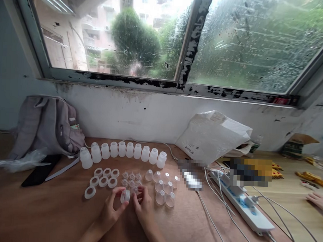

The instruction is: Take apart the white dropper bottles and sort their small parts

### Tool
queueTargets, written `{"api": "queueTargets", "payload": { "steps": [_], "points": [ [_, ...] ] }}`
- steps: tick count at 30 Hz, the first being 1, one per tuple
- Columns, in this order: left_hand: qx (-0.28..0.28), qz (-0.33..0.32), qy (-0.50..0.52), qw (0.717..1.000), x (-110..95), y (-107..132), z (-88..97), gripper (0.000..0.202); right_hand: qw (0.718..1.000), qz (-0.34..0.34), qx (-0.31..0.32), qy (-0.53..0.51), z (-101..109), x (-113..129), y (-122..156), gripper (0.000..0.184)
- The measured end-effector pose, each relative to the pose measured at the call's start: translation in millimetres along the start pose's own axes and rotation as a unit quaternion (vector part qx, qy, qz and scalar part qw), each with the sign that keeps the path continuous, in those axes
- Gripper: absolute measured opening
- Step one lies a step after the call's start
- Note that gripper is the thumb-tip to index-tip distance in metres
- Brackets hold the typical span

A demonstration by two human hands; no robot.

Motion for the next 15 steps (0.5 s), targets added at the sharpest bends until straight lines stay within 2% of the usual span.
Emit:
{"api": "queueTargets", "payload": {
  "steps": [2, 5, 10, 12, 15],
  "points": [
    [0.008, -0.011, 0.002, 1.0, -0.6, 5.6, -5.8, 0.041, 1.0, 0.008, -0.009, -0.015, 1.9, 1.1, 1.2, 0.019],
    [0.008, -0.021, -0.014, 1.0, -0.5, 6.2, -2.5, 0.04, 0.998, 0.056, -0.013, 0.003, 1.4, 5.9, 4.6, 0.017],
    [0.021, -0.038, -0.039, 0.998, -3.4, -2.1, 3.7, 0.036, 0.988, 0.149, 0.031, 0.012, -7.8, 21.8, 14.5, 0.021],
    [0.032, -0.047, -0.045, 0.997, -4.4, -2.7, 1.9, 0.036, 0.987, 0.149, 0.056, -0.011, -10.5, 26.0, 17.8, 0.028],
    [0.041, -0.059, -0.046, 0.996, -3.0, -0.7, -2.4, 0.037, 0.988, 0.105, 0.1, -0.062, -14.8, 25.8, 20.3, 0.039]
  ]
}}
Point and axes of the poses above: each hand's wrist, its own y-axis away from the middle knuckle, its own z-axis out of the back of the hand, x = y × z, the point moved 8 cm from there along -y, towards the middle knuckle, and after that the axes turned 15 degrees about -y, right-handed, at the moved point
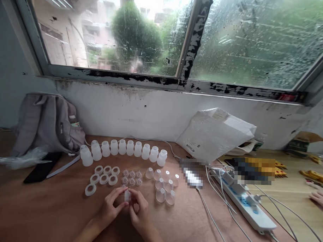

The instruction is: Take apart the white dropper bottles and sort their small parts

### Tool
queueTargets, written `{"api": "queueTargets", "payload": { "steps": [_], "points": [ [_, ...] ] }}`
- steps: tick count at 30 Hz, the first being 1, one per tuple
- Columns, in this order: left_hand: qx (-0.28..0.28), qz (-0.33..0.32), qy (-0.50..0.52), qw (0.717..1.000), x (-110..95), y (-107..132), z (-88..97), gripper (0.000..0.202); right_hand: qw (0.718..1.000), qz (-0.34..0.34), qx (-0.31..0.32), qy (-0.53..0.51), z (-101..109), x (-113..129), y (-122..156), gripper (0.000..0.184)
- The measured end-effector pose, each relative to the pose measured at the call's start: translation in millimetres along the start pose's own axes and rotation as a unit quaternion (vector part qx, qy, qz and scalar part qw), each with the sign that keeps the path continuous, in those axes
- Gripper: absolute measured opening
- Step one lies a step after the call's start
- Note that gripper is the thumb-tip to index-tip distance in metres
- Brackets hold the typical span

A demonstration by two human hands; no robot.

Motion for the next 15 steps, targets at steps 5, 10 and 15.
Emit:
{"api": "queueTargets", "payload": {
  "steps": [5, 10, 15],
  "points": [
    [0.016, -0.008, 0.018, 1.0, 6.2, 4.1, -8.0, 0.041, 0.98, -0.132, -0.006, -0.152, -1.9, -18.4, -0.4, 0.032],
    [0.051, 0.004, 0.039, 0.998, 7.0, 4.5, -12.8, 0.041, 0.968, -0.161, -0.077, -0.175, 5.6, -28.2, -0.8, 0.024],
    [0.079, -0.008, 0.047, 0.996, 1.1, 4.0, -14.9, 0.036, 0.988, -0.102, -0.098, -0.07, 9.9, -11.5, 1.4, 0.018]
  ]
}}
Point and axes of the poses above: each hand's wrist, its own y-axis away from the middle knuckle, its own z-axis out of the back of the hand, x = y × z, the point moved 8 cm from there along -y, towards the middle knuckle, and after that the axes turned 15 degrees about -y, right-handed, at the moved point
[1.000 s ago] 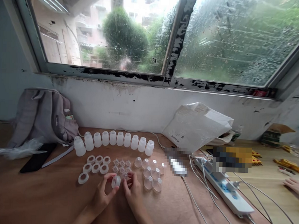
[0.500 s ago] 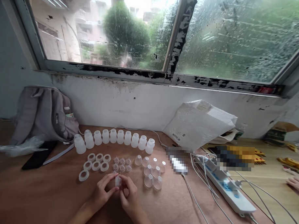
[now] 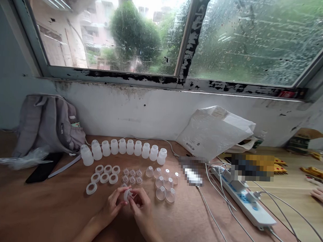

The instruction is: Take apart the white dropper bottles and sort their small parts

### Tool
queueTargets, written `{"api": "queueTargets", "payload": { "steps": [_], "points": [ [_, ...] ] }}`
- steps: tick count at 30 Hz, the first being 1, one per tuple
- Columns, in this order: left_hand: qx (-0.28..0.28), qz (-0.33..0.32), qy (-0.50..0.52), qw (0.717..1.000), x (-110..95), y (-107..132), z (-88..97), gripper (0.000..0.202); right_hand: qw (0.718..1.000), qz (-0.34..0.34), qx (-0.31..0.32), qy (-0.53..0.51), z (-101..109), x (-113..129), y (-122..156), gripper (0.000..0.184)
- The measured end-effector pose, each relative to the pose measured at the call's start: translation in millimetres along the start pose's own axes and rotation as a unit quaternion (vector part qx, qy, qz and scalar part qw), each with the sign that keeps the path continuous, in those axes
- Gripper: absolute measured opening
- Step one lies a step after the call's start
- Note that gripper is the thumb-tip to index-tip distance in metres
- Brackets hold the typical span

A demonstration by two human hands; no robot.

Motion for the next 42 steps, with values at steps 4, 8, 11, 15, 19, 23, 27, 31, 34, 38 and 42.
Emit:
{"api": "queueTargets", "payload": {
  "steps": [4, 8, 11, 15, 19, 23, 27, 31, 34, 38, 42],
  "points": [
    [0.011, -0.005, 0.007, 1.0, -0.1, 1.1, -2.4, 0.036, 0.999, 0.01, -0.039, 0.002, 7.1, 7.3, 0.2, 0.022],
    [0.004, 0.011, 0.035, 0.999, 1.2, 2.8, -1.1, 0.036, 0.984, -0.115, 0.02, -0.134, -3.2, -9.7, -3.4, 0.031],
    [0.004, 0.025, 0.041, 0.999, -0.7, 2.8, 2.0, 0.036, 0.966, -0.163, 0.042, -0.197, -9.4, -16.0, -4.5, 0.034],
    [-0.024, 0.018, -0.02, 0.999, -7.5, 0.8, 12.8, 0.036, 0.967, -0.153, 0.023, -0.204, -6.0, -16.7, -6.7, 0.031],
    [-0.028, 0.032, -0.049, 0.998, -7.8, 0.3, 15.2, 0.034, 0.979, -0.118, 0.022, -0.162, -3.0, -14.2, -8.5, 0.031],
    [-0.022, 0.081, 0.026, 0.996, -0.8, 1.1, 9.3, 0.033, 0.989, -0.102, 0.026, -0.106, -3.8, -12.8, -9.4, 0.031],
    [-0.018, 0.121, 0.111, 0.986, 7.1, 1.0, 1.0, 0.029, 0.994, -0.083, 0.033, -0.062, -6.7, -8.5, -8.4, 0.025],
    [-0.019, 0.142, 0.118, 0.983, 14.7, 0.9, -4.1, 0.026, 0.996, -0.068, 0.045, -0.029, -9.8, -6.3, -5.8, 0.021],
    [-0.02, 0.147, 0.103, 0.984, 17.3, 1.3, -5.5, 0.023, 0.996, -0.06, 0.067, -0.021, -13.5, -5.8, -4.2, 0.017],
    [-0.025, 0.139, 0.07, 0.988, 15.0, 2.1, -3.0, 0.021, 0.992, -0.076, 0.093, -0.05, -19.4, -7.9, -2.0, 0.019],
    [-0.035, 0.13, 0.028, 0.99, 11.9, 2.8, 1.6, 0.02, 0.994, -0.07, 0.082, -0.032, -19.7, -8.9, -1.8, 0.013]
  ]
}}
Point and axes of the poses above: each hand's wrist, its own y-axis away from the middle knuckle, its own z-axis out of the back of the hand, x = y × z, the point moved 8 cm from there along -y, towards the middle knuckle, and after that the axes turned 15 degrees about -y, right-handed, at the moved point
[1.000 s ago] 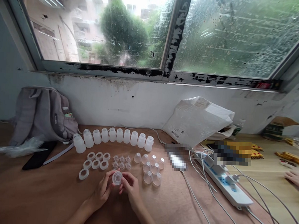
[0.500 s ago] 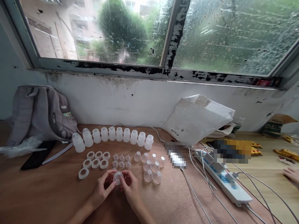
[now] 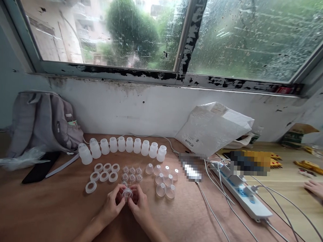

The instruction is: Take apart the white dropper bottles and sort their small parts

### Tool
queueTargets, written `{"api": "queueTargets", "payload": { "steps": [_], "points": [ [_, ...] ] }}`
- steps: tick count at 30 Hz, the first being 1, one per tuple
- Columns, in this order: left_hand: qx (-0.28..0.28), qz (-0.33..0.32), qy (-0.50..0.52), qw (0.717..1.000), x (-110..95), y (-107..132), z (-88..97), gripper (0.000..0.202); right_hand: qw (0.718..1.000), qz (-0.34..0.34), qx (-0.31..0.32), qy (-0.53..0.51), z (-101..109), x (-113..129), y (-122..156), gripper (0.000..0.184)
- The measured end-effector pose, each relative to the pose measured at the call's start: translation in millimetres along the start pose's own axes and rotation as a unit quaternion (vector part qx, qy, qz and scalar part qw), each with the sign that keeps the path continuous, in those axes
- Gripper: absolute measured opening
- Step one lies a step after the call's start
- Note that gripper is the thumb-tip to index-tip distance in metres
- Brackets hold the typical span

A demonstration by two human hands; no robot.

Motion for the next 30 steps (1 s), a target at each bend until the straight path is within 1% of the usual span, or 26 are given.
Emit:
{"api": "queueTargets", "payload": {
  "steps": [5, 9, 14, 16, 20, 25, 27, 30],
  "points": [
    [-0.001, 0.006, -0.022, 1.0, 2.2, -0.2, -2.8, 0.017, 1.0, 0.0, -0.013, 0.008, -0.4, -7.0, -0.6, 0.009],
    [-0.002, 0.014, -0.005, 1.0, 5.9, -1.6, -6.3, 0.016, 1.0, -0.005, -0.018, 0.012, -0.1, -10.7, -0.2, 0.009],
    [0.032, 0.019, 0.041, 0.998, 5.6, -2.5, -9.4, 0.013, 1.0, -0.014, -0.005, 0.019, 0.6, -6.3, -0.1, 0.016],
    [0.048, 0.023, 0.062, 0.997, 4.1, -2.4, -9.5, 0.011, 1.0, -0.02, -0.012, 0.017, 2.5, -5.1, -0.3, 0.021],
    [0.076, 0.037, 0.107, 0.991, 1.3, -2.2, -11.1, 0.018, 0.999, -0.022, -0.035, 0.03, 6.0, -4.8, -0.7, 0.025],
    [0.1, 0.05, 0.154, 0.982, 1.1, -2.6, -15.6, 0.023, 0.998, -0.004, -0.033, 0.05, 5.9, -3.1, -0.6, 0.026],
    [0.107, 0.049, 0.153, 0.981, 1.8, -3.0, -17.3, 0.024, 0.997, 0.002, -0.034, 0.063, 6.8, -3.6, -0.6, 0.027],
    [0.098, 0.042, 0.124, 0.987, 3.2, -3.7, -17.1, 0.024, 0.995, 0.01, -0.038, 0.087, 8.7, -6.0, -1.0, 0.028]
  ]
}}
Point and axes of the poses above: each hand's wrist, its own y-axis away from the middle knuckle, its own z-axis out of the back of the hand, x = y × z, the point moved 8 cm from there along -y, towards the middle knuckle, and after that the axes turned 15 degrees about -y, right-handed, at the moved point
